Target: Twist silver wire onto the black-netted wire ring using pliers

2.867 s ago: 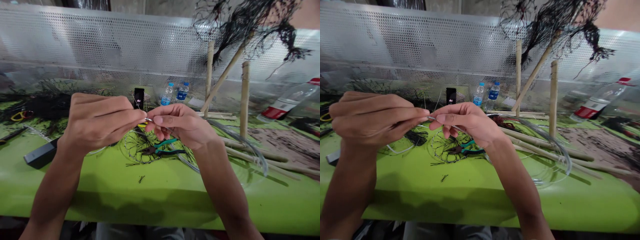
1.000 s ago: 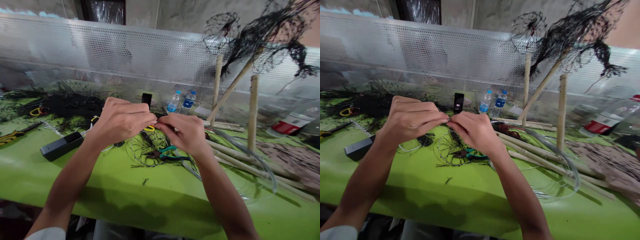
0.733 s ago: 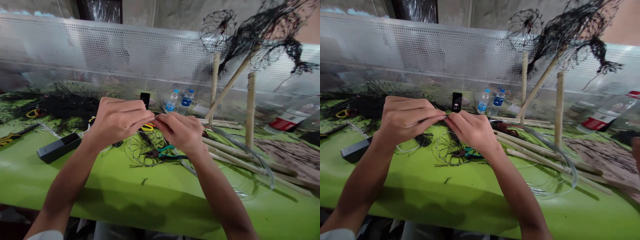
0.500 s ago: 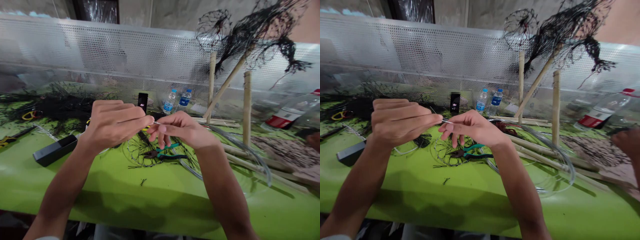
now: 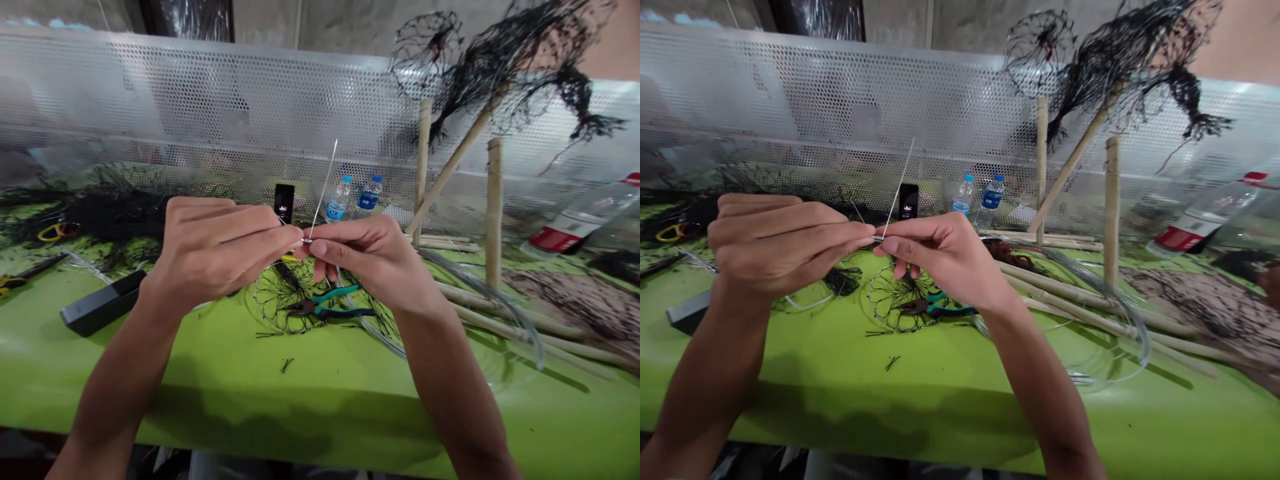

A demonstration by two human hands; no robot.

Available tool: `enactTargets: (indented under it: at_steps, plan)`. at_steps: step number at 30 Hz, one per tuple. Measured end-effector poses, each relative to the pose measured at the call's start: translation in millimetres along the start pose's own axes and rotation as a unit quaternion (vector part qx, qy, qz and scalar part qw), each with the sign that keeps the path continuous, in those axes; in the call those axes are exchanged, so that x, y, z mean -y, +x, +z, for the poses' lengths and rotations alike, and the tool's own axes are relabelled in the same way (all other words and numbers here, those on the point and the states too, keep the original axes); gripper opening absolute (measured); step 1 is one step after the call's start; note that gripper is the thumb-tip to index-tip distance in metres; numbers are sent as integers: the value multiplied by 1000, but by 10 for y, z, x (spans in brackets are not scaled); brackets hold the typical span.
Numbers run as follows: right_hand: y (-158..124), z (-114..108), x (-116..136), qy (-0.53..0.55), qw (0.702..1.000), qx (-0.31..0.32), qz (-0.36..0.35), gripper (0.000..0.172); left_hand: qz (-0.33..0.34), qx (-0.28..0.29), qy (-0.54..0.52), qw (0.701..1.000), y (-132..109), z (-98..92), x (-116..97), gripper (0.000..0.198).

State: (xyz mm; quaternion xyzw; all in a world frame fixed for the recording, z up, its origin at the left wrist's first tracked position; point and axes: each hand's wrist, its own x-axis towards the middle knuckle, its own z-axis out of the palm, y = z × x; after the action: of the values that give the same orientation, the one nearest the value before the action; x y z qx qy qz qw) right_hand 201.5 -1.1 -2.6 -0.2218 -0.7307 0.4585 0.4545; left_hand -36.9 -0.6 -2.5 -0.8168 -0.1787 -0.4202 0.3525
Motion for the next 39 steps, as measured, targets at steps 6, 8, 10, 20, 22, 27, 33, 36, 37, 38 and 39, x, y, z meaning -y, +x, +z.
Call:
enactTargets:
  at_steps: [6,8,10,20,22,27,33,36,37,38,39]
  plan:
    - [11,54,-71,-17,998,-32,-54,10,-16,-4,8,1000,-1,-25,15,11]
    - [11,69,-123,-51,993,-51,-90,12,-19,-3,10,1000,3,-31,5,10]
    - [10,91,-184,-127,975,-89,-157,14,-23,-4,13,1000,4,-35,-4,10]
    - [97,-57,-265,75,996,16,-52,19,54,-81,4,995,48,55,38,8]
    - [104,-121,-222,133,989,60,35,25,77,-99,-1,992,65,70,29,11]
    - [102,-154,-210,196,959,149,140,33,124,-81,-24,989,86,48,6,8]
    - [111,-129,-242,192,961,163,112,31,103,-81,-26,991,83,10,-24,5]
    - [97,-86,-226,153,978,131,55,24,89,-75,-20,993,89,-11,-41,8]
    - [87,-61,-217,122,987,106,20,23,85,-73,-20,994,90,-20,-44,8]
    - [74,-32,-206,77,994,72,-26,23,80,-72,-22,994,90,-30,-46,8]
    - [58,-2,-194,13,996,34,-82,23,72,-70,-21,995,87,-40,-47,8]
